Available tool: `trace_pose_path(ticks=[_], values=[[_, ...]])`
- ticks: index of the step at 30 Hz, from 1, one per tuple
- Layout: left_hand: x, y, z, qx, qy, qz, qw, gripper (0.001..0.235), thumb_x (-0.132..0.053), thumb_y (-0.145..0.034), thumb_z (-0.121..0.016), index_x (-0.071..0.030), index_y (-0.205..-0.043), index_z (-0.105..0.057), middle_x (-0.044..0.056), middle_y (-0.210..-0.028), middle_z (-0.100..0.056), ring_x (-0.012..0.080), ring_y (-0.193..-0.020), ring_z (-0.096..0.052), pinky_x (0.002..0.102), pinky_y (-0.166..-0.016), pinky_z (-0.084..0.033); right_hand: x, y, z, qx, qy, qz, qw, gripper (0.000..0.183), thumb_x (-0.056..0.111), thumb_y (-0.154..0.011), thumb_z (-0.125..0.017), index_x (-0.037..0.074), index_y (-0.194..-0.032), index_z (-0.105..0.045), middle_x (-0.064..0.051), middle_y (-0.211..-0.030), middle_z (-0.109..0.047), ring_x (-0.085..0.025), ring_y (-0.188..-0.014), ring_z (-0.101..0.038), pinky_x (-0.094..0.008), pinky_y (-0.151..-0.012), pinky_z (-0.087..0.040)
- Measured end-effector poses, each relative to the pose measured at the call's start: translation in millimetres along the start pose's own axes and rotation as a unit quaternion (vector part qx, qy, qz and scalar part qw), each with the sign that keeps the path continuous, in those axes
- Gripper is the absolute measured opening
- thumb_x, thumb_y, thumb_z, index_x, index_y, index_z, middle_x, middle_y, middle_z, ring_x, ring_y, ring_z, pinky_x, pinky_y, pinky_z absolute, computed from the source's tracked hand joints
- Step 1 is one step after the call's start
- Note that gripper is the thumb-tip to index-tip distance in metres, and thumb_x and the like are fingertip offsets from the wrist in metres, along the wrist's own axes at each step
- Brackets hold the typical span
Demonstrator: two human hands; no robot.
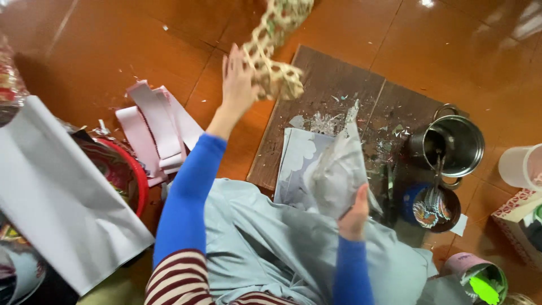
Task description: Applying paper strips and glue to a bamboo frame to create a giraffe model.
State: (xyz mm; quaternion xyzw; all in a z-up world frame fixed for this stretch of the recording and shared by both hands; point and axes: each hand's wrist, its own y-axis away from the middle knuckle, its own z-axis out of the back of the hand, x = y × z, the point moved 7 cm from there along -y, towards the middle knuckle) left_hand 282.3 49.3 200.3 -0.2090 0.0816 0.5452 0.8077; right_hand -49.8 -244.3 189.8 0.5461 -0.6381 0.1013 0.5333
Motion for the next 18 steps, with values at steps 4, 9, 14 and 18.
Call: trace_pose_path(ticks=[4, 9, 14, 18], values=[[-83.2, 98.7, 58.9, 0.003, 0.089, -0.064, 0.994, 0.044, -0.019, -0.074, -0.084, -0.016, -0.118, -0.076, 0.028, -0.159, -0.03, 0.0459, -0.151, -0.019, 0.063, -0.122, -0.014, 24.7, 17.8, -5.1, 0.036, -0.009, 0.04, 0.999, 0.067, 0.051, -0.105, -0.042, 0.004, -0.152, -0.043, -0.016, -0.147, -0.055, -0.035, -0.133, -0.055, -0.051, -0.114, -0.044], [-180.6, 239.2, 17.8, 0.068, 0.128, -0.083, 0.986, 0.021, -0.024, -0.081, -0.078, -0.009, -0.095, -0.072, 0.016, -0.139, -0.056, 0.0387, -0.137, -0.047, 0.066, -0.116, -0.027, 52.6, 39.4, 32.7, 0.031, -0.061, 0.144, 0.987, 0.073, 0.057, -0.106, -0.047, 0.006, -0.157, -0.042, -0.011, -0.157, -0.05, -0.031, -0.144, -0.05, -0.049, -0.122, -0.039], [-219.0, 179.2, 47.7, 0.02, 0.176, -0.138, 0.974, 0.023, -0.022, -0.091, -0.074, -0.003, -0.102, -0.071, 0.02, -0.136, -0.058, 0.0384, -0.129, -0.053, 0.057, -0.115, -0.036, 105.8, 73.7, 25.9, 0.053, -0.071, 0.201, 0.976, 0.072, 0.056, -0.106, -0.048, 0.007, -0.158, -0.039, -0.011, -0.158, -0.047, -0.032, -0.147, -0.048, -0.051, -0.125, -0.039], [-182.0, 68.0, -2.9, -0.116, 0.091, -0.088, 0.985, 0.054, -0.025, -0.091, -0.07, 0.005, -0.133, -0.055, 0.031, -0.139, -0.055, 0.0469, -0.13, -0.053, 0.051, -0.112, -0.038, 115.0, 77.2, 32.7, 0.04, -0.053, 0.241, 0.968, 0.068, 0.05, -0.108, -0.049, 0.006, -0.158, -0.04, -0.013, -0.159, -0.048, -0.033, -0.148, -0.048, -0.05, -0.127, -0.038]])
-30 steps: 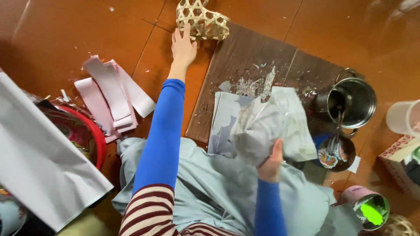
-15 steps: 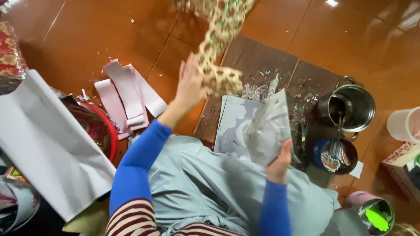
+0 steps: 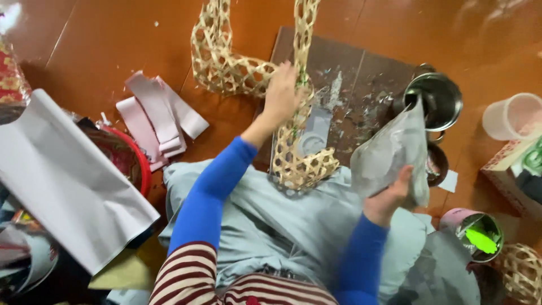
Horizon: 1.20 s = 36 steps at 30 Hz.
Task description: Applying paper strips and glue to a bamboo frame to create a giraffe model.
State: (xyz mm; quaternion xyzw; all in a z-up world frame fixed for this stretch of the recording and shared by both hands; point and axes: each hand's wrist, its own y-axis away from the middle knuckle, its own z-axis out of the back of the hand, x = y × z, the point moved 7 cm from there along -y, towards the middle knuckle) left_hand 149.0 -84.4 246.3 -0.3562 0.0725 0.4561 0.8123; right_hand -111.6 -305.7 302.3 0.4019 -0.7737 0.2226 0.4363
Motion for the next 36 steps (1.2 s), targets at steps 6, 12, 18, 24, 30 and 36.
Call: trace_pose_path(ticks=[6, 12, 18, 24, 30, 36], values=[[86.5, -53.7, -120.1, 0.232, 0.033, 0.257, 0.938, 0.086, -0.031, -0.098, -0.066, 0.012, -0.158, -0.022, 0.024, -0.104, -0.073, 0.0417, -0.102, -0.067, 0.055, -0.112, -0.034, -7.5, -10.5, 2.7, -0.031, -0.02, -0.031, 0.999, 0.06, 0.042, -0.11, -0.046, 0.002, -0.155, -0.043, -0.014, -0.155, -0.051, -0.032, -0.144, -0.051, -0.049, -0.124, -0.041], [133.5, -52.2, -107.5, 0.156, 0.399, 0.297, 0.853, 0.034, -0.015, -0.085, -0.085, 0.006, -0.108, -0.07, 0.016, -0.094, -0.077, 0.0259, -0.088, -0.072, 0.039, -0.075, -0.057, -36.9, -25.9, 32.5, -0.055, -0.029, -0.075, 0.995, 0.056, 0.038, -0.108, -0.043, 0.003, -0.151, -0.045, -0.012, -0.151, -0.054, -0.03, -0.139, -0.054, -0.049, -0.12, -0.043], [58.2, -33.5, 106.9, 0.094, 0.531, 0.243, 0.806, 0.044, -0.012, -0.082, -0.086, -0.002, -0.118, -0.061, 0.01, -0.11, -0.077, 0.0155, -0.1, -0.076, 0.033, -0.087, -0.063, -29.2, -14.5, 22.8, -0.011, 0.021, -0.073, 0.997, 0.058, 0.042, -0.111, -0.042, 0.001, -0.152, -0.046, -0.012, -0.152, -0.055, -0.029, -0.14, -0.055, -0.046, -0.122, -0.043], [-3.0, 98.6, 113.0, 0.025, 0.63, 0.157, 0.761, 0.045, 0.004, -0.091, -0.075, -0.008, -0.129, -0.055, 0.005, -0.126, -0.069, 0.0159, -0.12, -0.066, 0.036, -0.107, -0.057, -40.2, -18.0, 42.3, 0.029, 0.25, 0.046, 0.967, 0.053, 0.03, -0.113, -0.041, -0.003, -0.155, -0.041, -0.02, -0.154, -0.051, -0.033, -0.142, -0.051, -0.045, -0.123, -0.04], [-49.8, 176.5, 108.2, 0.056, 0.576, 0.207, 0.789, 0.036, 0.007, -0.096, -0.073, -0.006, -0.127, -0.061, 0.007, -0.132, -0.066, 0.0175, -0.124, -0.062, 0.033, -0.108, -0.054, -106.8, -1.0, 96.8, 0.148, 0.736, 0.225, 0.621, 0.045, 0.002, -0.115, -0.041, -0.014, -0.156, -0.035, -0.037, -0.153, -0.044, -0.044, -0.142, -0.048, -0.049, -0.121, -0.039], [-49.2, 208.7, 92.1, 0.048, 0.5, 0.145, 0.852, 0.039, -0.002, -0.097, -0.072, -0.008, -0.133, -0.058, 0.007, -0.129, -0.065, 0.0177, -0.119, -0.064, 0.032, -0.102, -0.054, -62.9, 63.6, -123.5, 0.218, 0.635, 0.271, 0.689, 0.026, 0.012, -0.105, -0.067, 0.003, -0.13, -0.063, -0.021, -0.118, -0.068, -0.038, -0.111, -0.064, -0.051, -0.101, -0.051]])
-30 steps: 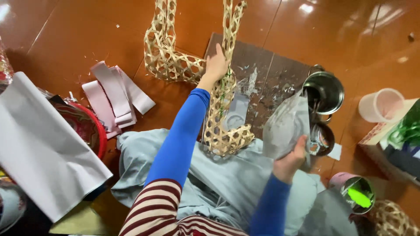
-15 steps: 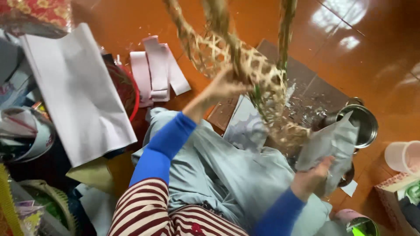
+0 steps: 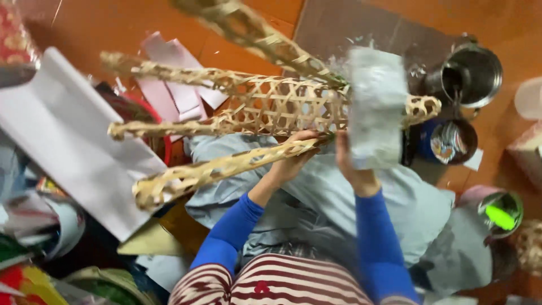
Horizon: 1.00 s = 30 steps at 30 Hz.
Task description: Applying paper strips and glue to a bamboo frame to create a giraffe model.
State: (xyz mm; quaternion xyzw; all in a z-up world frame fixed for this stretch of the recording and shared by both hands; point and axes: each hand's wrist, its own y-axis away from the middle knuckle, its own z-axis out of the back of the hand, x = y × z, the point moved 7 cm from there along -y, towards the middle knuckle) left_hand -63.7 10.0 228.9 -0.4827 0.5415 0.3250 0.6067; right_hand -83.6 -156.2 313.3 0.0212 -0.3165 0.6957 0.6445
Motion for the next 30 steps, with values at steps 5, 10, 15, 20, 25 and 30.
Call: trace_pose_path(ticks=[5, 10, 15, 20, 25, 30], values=[[-22.1, -13.9, 8.4, 0.055, -0.064, 0.073, 0.994, 0.037, -0.005, -0.095, -0.073, -0.004, -0.13, -0.061, 0.009, -0.122, -0.069, 0.019, -0.112, -0.068, 0.032, -0.096, -0.054, 34.2, -18.7, -11.3, 0.051, -0.016, 0.057, 0.997, 0.039, 0.025, -0.098, -0.069, 0.003, -0.129, -0.065, -0.019, -0.12, -0.068, -0.039, -0.112, -0.061, -0.052, -0.096, -0.049], [19.3, -12.6, 24.7, 0.108, 0.056, 0.117, 0.986, 0.036, -0.009, -0.103, -0.063, -0.002, -0.138, -0.058, 0.01, -0.127, -0.07, 0.0206, -0.118, -0.064, 0.034, -0.101, -0.052, 63.4, -46.2, 1.8, 0.129, 0.009, 0.146, 0.981, 0.076, 0.059, -0.083, -0.073, 0.009, -0.138, -0.058, -0.022, -0.141, -0.055, -0.049, -0.138, -0.041, -0.066, -0.114, -0.031], [-50.1, -64.1, 83.4, -0.022, 0.151, 0.1, 0.983, 0.049, -0.032, -0.109, -0.062, -0.008, -0.151, -0.053, 0.013, -0.14, -0.061, 0.0232, -0.128, -0.059, 0.038, -0.11, -0.049, 76.1, -54.4, -0.9, 0.248, 0.012, 0.121, 0.961, 0.089, 0.067, -0.074, -0.074, 0.026, -0.15, -0.052, -0.026, -0.162, -0.027, -0.058, -0.147, -0.019, -0.073, -0.112, -0.017], [-151.0, -110.0, 88.2, 0.086, -0.15, 0.024, 0.985, 0.045, -0.025, -0.096, -0.073, -0.007, -0.135, -0.062, 0.015, -0.15, -0.054, 0.0306, -0.139, -0.053, 0.043, -0.117, -0.043, 62.9, -44.0, -18.7, 0.267, 0.001, 0.096, 0.959, 0.087, 0.068, -0.079, -0.073, 0.027, -0.153, -0.052, -0.027, -0.162, -0.027, -0.059, -0.147, -0.017, -0.075, -0.114, -0.014], [-79.6, -122.4, 119.6, 0.055, -0.199, 0.097, 0.974, 0.018, -0.015, -0.088, -0.075, -0.005, -0.102, -0.076, 0.012, -0.143, -0.059, 0.0283, -0.129, -0.06, 0.047, -0.109, -0.051, 68.7, -47.0, -14.0, 0.268, 0.006, 0.087, 0.96, 0.086, 0.076, -0.078, -0.069, 0.028, -0.148, -0.054, -0.025, -0.156, -0.031, -0.056, -0.149, -0.015, -0.075, -0.115, -0.01], [32.4, -98.8, 144.2, 0.007, 0.135, 0.182, 0.974, 0.027, -0.023, -0.103, -0.066, 0.0, -0.112, -0.076, 0.02, -0.145, -0.063, 0.0273, -0.131, -0.06, 0.041, -0.118, -0.044, 58.7, -37.6, -8.1, 0.218, -0.086, 0.119, 0.965, 0.085, 0.08, -0.087, -0.057, 0.016, -0.142, -0.063, -0.021, -0.163, -0.038, -0.049, -0.158, -0.014, -0.071, -0.122, 0.0]])
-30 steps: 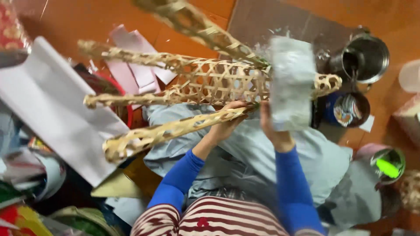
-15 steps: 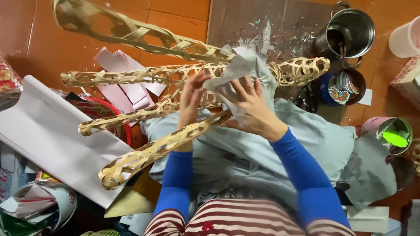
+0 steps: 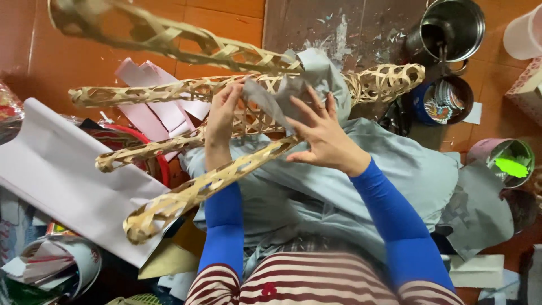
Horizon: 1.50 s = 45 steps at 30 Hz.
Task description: Applying paper strips and glue to a bamboo frame to create a giraffe model.
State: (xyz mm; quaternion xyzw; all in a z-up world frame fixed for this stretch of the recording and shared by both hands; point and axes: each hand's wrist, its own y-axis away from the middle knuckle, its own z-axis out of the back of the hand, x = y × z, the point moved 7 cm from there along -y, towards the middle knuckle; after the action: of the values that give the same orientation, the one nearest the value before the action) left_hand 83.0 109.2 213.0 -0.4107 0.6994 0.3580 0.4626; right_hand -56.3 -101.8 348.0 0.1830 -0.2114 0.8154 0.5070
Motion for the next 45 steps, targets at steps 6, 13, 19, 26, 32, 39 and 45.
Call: trace_pose_path(ticks=[6, 13, 19, 26, 32, 39, 45], values=[[-55.4, 13.1, -36.3, 0.114, 0.016, -0.001, 0.993, 0.048, -0.039, -0.092, -0.08, -0.007, -0.125, -0.068, 0.014, -0.155, -0.049, 0.0256, -0.148, -0.043, 0.041, -0.119, -0.036, 3.0, -6.7, -8.1, 0.004, 0.076, -0.013, 0.997, 0.077, 0.082, -0.09, -0.049, 0.023, -0.135, -0.07, -0.023, -0.158, -0.045, -0.049, -0.155, -0.018, -0.07, -0.12, 0.002], [-45.3, 21.3, -20.5, 0.187, -0.006, -0.049, 0.981, 0.061, -0.04, -0.083, -0.086, -0.007, -0.132, -0.069, 0.014, -0.167, -0.041, 0.0283, -0.165, -0.024, 0.045, -0.136, -0.018, 2.5, -13.8, -10.4, 0.015, 0.087, -0.025, 0.996, 0.077, 0.083, -0.09, -0.048, 0.028, -0.14, -0.069, -0.024, -0.158, -0.043, -0.048, -0.155, -0.019, -0.07, -0.12, 0.002], [-31.4, 2.5, -31.8, 0.105, -0.072, -0.145, 0.981, 0.047, -0.028, -0.081, -0.09, -0.004, -0.116, -0.069, 0.012, -0.169, -0.037, 0.0294, -0.165, -0.014, 0.045, -0.135, -0.013, 3.5, -17.3, -7.8, 0.046, 0.084, -0.044, 0.994, 0.076, 0.081, -0.087, -0.051, 0.027, -0.137, -0.07, -0.023, -0.156, -0.041, -0.048, -0.155, -0.017, -0.073, -0.119, 0.001], [12.7, -19.9, -23.3, -0.098, -0.159, -0.09, 0.978, 0.018, -0.012, -0.09, -0.08, 0.004, -0.094, -0.072, 0.011, -0.145, -0.059, 0.0316, -0.15, -0.044, 0.043, -0.121, -0.034, -10.2, -9.3, -5.2, 0.069, 0.029, -0.027, 0.997, 0.058, 0.06, -0.095, -0.057, 0.012, -0.124, -0.072, -0.011, -0.138, -0.065, -0.045, -0.152, -0.027, -0.074, -0.119, -0.001], [-5.5, -13.5, -28.3, -0.052, -0.124, -0.09, 0.987, 0.017, -0.008, -0.092, -0.074, 0.003, -0.105, -0.073, 0.011, -0.145, -0.057, 0.0305, -0.153, -0.036, 0.04, -0.121, -0.032, -67.3, 3.2, 58.1, -0.132, -0.043, -0.236, 0.962, 0.026, 0.032, -0.107, -0.058, 0.013, -0.121, -0.07, -0.008, -0.106, -0.075, -0.024, -0.118, -0.069, -0.052, -0.112, -0.038], [2.2, -14.8, -28.0, -0.028, -0.109, -0.09, 0.99, 0.017, -0.01, -0.093, -0.074, 0.002, -0.105, -0.072, 0.011, -0.152, -0.05, 0.0316, -0.159, -0.025, 0.044, -0.126, -0.026, -173.9, 77.4, 8.8, -0.114, -0.098, -0.341, 0.928, 0.035, 0.03, -0.12, -0.046, 0.006, -0.14, -0.059, -0.01, -0.123, -0.071, -0.022, -0.111, -0.068, -0.039, -0.093, -0.054], [8.8, -15.8, -25.2, -0.022, -0.156, -0.103, 0.982, 0.016, -0.009, -0.093, -0.075, 0.001, -0.104, -0.075, 0.012, -0.152, -0.053, 0.0322, -0.159, -0.027, 0.048, -0.128, -0.016, -117.6, 80.5, 3.9, -0.283, -0.212, -0.244, 0.903, 0.044, 0.013, -0.119, -0.058, 0.002, -0.159, -0.042, -0.011, -0.156, -0.052, -0.02, -0.138, -0.052, -0.037, -0.116, -0.042]])
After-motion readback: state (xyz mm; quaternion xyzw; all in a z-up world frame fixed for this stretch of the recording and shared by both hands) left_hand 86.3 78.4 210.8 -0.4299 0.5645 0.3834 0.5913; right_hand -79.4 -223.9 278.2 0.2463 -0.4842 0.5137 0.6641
